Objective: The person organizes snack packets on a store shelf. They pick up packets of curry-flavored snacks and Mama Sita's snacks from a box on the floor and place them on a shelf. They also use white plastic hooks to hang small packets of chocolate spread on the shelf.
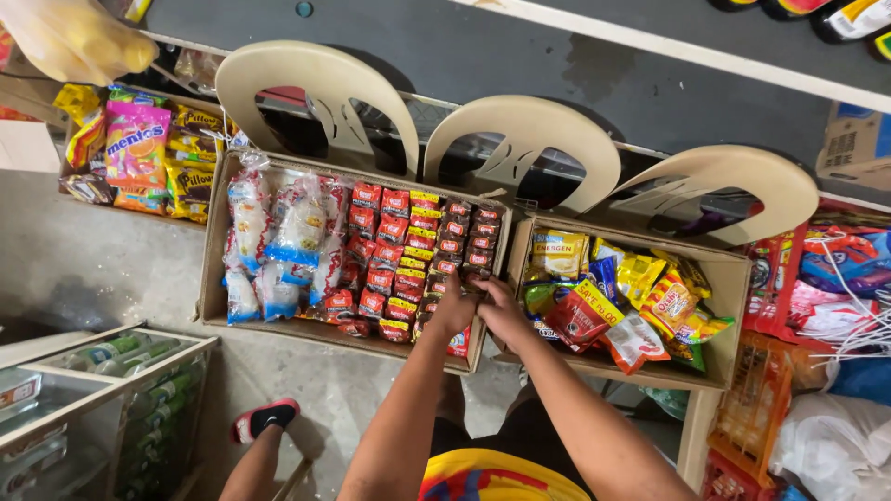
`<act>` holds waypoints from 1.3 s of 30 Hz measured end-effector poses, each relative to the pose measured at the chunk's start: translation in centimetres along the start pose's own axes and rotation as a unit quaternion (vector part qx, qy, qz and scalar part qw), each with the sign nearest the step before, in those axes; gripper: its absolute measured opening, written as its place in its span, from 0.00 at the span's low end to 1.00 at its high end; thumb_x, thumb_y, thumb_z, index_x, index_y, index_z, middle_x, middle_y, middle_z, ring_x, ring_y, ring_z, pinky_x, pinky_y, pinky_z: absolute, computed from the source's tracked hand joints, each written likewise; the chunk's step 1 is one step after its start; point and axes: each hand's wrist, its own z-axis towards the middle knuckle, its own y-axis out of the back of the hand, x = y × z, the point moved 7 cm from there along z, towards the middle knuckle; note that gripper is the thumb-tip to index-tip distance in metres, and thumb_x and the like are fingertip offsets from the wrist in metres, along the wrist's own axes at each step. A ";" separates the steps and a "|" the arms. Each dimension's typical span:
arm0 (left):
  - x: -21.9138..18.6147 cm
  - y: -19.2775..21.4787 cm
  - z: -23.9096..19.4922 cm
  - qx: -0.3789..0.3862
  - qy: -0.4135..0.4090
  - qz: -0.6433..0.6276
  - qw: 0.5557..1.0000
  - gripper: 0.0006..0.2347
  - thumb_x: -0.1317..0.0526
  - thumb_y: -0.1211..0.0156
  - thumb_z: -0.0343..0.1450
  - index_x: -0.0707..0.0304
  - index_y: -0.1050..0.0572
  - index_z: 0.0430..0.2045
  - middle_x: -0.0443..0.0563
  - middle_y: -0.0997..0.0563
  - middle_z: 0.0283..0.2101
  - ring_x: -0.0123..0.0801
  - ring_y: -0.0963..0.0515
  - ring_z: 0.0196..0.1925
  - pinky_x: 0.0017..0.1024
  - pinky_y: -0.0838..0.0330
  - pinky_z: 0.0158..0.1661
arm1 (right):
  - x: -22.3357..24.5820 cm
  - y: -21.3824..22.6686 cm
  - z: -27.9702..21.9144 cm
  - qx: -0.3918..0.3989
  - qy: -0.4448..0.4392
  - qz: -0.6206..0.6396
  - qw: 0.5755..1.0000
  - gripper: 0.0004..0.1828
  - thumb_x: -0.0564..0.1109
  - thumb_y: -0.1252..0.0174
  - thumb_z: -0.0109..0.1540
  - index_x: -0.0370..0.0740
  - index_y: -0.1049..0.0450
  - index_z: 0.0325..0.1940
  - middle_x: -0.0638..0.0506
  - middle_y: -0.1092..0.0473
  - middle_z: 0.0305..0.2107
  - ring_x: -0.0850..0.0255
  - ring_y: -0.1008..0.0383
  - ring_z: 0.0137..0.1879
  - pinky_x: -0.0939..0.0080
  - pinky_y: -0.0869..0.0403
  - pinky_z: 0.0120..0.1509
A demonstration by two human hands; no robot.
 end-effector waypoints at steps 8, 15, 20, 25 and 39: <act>-1.3 1.1 -1.4 -0.041 -0.066 0.128 0.989 0.17 0.58 0.40 0.73 0.68 0.31 0.52 0.69 0.25 0.55 0.57 0.26 0.57 0.44 0.31 0.56 | -1.5 0.7 0.1 0.055 0.001 0.135 0.989 0.25 0.35 0.42 0.58 0.40 0.25 0.61 0.49 0.25 0.50 0.60 0.26 0.53 0.61 0.27 0.56; -6.6 2.5 -4.1 -0.101 -0.121 0.211 0.965 0.11 0.56 0.40 0.75 0.66 0.27 0.43 0.67 0.22 0.47 0.61 0.24 0.51 0.50 0.29 0.49 | 4.6 3.1 -4.1 0.005 0.087 0.101 0.991 0.10 0.40 0.38 0.61 0.40 0.23 0.47 0.56 0.22 0.43 0.65 0.24 0.51 0.61 0.27 0.60; -16.0 3.7 -8.0 -0.169 -0.281 0.165 0.930 0.07 0.63 0.36 0.68 0.65 0.23 0.34 0.63 0.21 0.41 0.57 0.24 0.45 0.47 0.30 0.46 | 6.6 6.3 -5.8 -0.020 0.167 0.132 0.977 0.06 0.38 0.35 0.62 0.35 0.24 0.41 0.52 0.25 0.39 0.63 0.27 0.47 0.61 0.28 0.56; -21.9 1.0 -8.8 -0.040 -0.384 -0.053 0.921 0.03 0.67 0.35 0.68 0.68 0.23 0.27 0.54 0.21 0.39 0.41 0.21 0.43 0.34 0.28 0.45 | 11.7 11.1 -9.4 -0.074 0.237 0.251 0.936 0.23 0.35 0.30 0.57 0.38 0.31 0.53 0.52 0.31 0.41 0.63 0.30 0.48 0.59 0.28 0.55; -35.7 -8.3 -10.0 0.084 -0.362 -0.220 0.902 0.02 0.72 0.37 0.68 0.70 0.22 0.25 0.51 0.17 0.43 0.28 0.20 0.45 0.27 0.26 0.48 | 16.6 19.7 -17.4 -0.023 0.250 0.275 0.928 0.30 0.37 0.32 0.56 0.40 0.32 0.62 0.54 0.26 0.44 0.65 0.24 0.46 0.57 0.21 0.49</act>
